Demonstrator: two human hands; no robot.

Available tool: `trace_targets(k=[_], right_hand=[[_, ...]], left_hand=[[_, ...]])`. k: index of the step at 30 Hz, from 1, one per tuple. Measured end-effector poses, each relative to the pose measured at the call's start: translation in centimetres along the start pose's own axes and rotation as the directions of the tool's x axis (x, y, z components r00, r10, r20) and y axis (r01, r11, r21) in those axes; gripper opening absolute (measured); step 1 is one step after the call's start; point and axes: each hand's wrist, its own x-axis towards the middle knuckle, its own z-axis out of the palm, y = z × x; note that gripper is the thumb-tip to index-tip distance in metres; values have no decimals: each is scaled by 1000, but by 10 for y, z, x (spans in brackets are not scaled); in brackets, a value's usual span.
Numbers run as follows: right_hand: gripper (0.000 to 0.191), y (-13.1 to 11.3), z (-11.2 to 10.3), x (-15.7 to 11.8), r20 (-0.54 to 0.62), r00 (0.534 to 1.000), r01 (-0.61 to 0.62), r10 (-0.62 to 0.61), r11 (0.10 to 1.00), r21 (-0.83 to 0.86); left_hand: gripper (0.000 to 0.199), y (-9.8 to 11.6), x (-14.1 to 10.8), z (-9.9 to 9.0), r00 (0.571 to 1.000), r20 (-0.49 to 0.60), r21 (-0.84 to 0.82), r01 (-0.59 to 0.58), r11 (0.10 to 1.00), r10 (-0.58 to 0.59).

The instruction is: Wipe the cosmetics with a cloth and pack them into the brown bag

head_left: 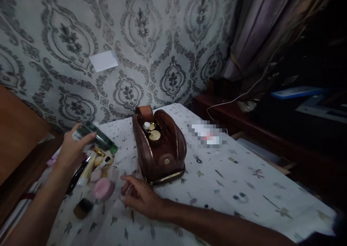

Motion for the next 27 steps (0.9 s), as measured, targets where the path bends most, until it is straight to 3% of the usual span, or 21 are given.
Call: trace_targets(k=[3, 5, 9, 12, 14, 16, 17, 19, 21, 23, 24, 27], right_hand=[[75, -8, 4, 2, -2, 996, -87, 93, 945, 315], [77, -17, 7, 3, 10, 989, -133, 145, 871, 472], [59, -36, 15, 1, 74, 979, -200, 188, 851, 485], [58, -39, 19, -3, 39, 975, -212, 218, 863, 459], [59, -35, 21, -6, -24, 970, -204, 242, 864, 460], [60, -29, 22, -7, -73, 959, -210, 274, 861, 463], [60, -26, 22, -7, -90, 954, -214, 284, 863, 458], [60, -22, 20, -8, -113, 952, -212, 284, 880, 425], [60, -18, 18, -9, -126, 959, -190, 252, 908, 374], [60, -15, 16, -10, -111, 967, -179, 229, 922, 343], [60, -14, 15, -11, -97, 969, -182, 226, 924, 337], [60, -16, 13, -14, -39, 969, -217, 244, 918, 331]], left_hand=[[51, 0, -62, -7, 980, 13, -174, 196, 965, -197], [47, -6, -91, -8, 969, 20, -227, 244, 943, -246], [42, -23, -121, -5, 943, 61, -244, 331, 912, -326], [49, -37, -131, 1, 923, 39, -184, 383, 905, -382], [52, -47, -136, 6, 960, -4, -113, 279, 954, -281], [53, -58, -139, 10, 998, -46, 18, 52, 998, -51], [53, -63, -141, 11, 996, -40, 105, -79, 991, 83], [50, -71, -143, 10, 948, 57, 270, -316, 910, 312], [41, -76, -143, 7, 869, 190, 357, -494, 793, 457], [34, -77, -140, 2, 814, 253, 384, -581, 718, 523], [32, -76, -138, 0, 806, 257, 387, -592, 707, 533], [28, -68, -132, -4, 846, 209, 359, -534, 766, 491]])
